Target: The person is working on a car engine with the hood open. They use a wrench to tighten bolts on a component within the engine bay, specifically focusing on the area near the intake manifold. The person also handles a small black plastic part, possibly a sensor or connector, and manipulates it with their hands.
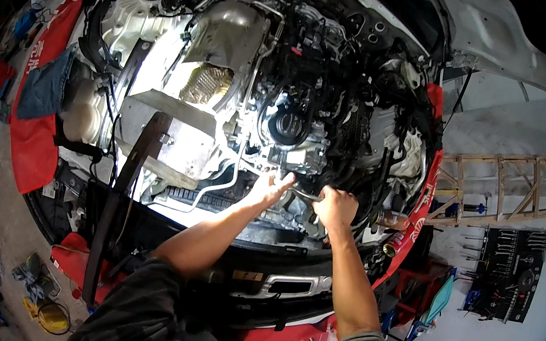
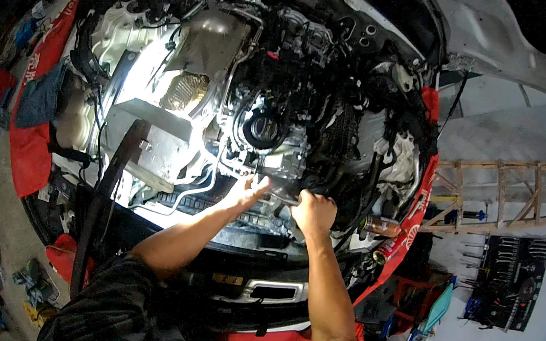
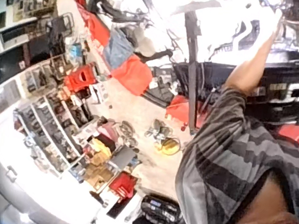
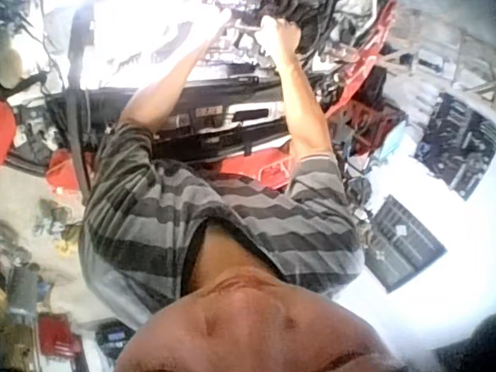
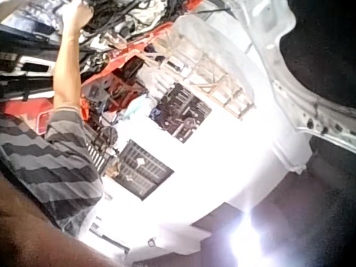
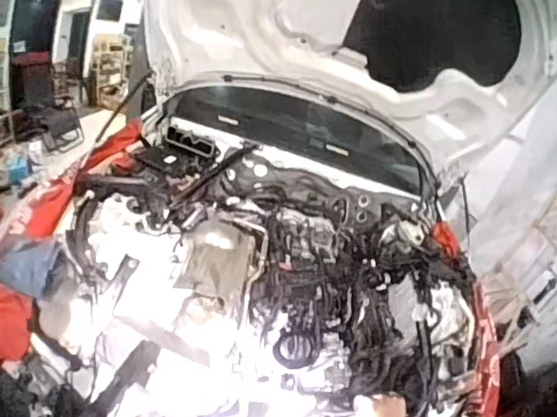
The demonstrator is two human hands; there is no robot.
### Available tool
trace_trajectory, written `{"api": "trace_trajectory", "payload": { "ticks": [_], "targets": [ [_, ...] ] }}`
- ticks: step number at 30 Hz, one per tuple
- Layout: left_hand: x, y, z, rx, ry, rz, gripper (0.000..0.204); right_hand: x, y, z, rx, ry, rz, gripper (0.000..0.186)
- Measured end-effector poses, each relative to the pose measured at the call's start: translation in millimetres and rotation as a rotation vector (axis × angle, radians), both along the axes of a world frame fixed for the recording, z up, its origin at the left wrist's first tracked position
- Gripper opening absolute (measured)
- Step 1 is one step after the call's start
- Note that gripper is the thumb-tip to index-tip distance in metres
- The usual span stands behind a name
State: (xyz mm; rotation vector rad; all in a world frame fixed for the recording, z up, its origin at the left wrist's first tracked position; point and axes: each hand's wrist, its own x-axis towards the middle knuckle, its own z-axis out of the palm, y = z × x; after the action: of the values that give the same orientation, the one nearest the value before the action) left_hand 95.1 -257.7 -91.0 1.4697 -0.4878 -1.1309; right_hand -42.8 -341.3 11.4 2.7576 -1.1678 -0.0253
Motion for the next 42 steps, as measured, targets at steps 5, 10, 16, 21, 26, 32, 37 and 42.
{"api": "trace_trajectory", "payload": {
  "ticks": [5,10,16,21,26,32,37,42],
  "targets": [
    [11,4,-8,-0.059,0.096,-0.168,0.048,4,1,27,-0.013,0.252,0.261,0.017],
    [15,9,-12,-0.089,0.06,-0.238,0.042,8,-5,37,-0.111,0.302,0.459,0.007],
    [9,12,-14,-0.051,-0.007,-0.225,0.046,2,8,34,-0.199,0.317,0.532,0.014],
    [13,16,-4,-0.037,-0.03,-0.405,0.044,-18,9,46,-0.231,0.256,0.557,0.014],
    [-2,21,5,0.125,-0.104,-0.277,0.083,-35,10,48,-0.26,0.168,0.56,0.014],
    [-14,24,19,0.112,-0.329,-0.235,0.062,-65,22,44,-0.232,0.015,0.378,0.008],
    [-43,23,54,0.142,-0.484,0.084,0.052,-88,15,35,-0.18,0.001,0.216,0.015],
    [-67,8,62,0.105,-0.255,0.098,0.045,-87,3,24,-0.044,-0.073,0.121,0.02]
  ]
}}
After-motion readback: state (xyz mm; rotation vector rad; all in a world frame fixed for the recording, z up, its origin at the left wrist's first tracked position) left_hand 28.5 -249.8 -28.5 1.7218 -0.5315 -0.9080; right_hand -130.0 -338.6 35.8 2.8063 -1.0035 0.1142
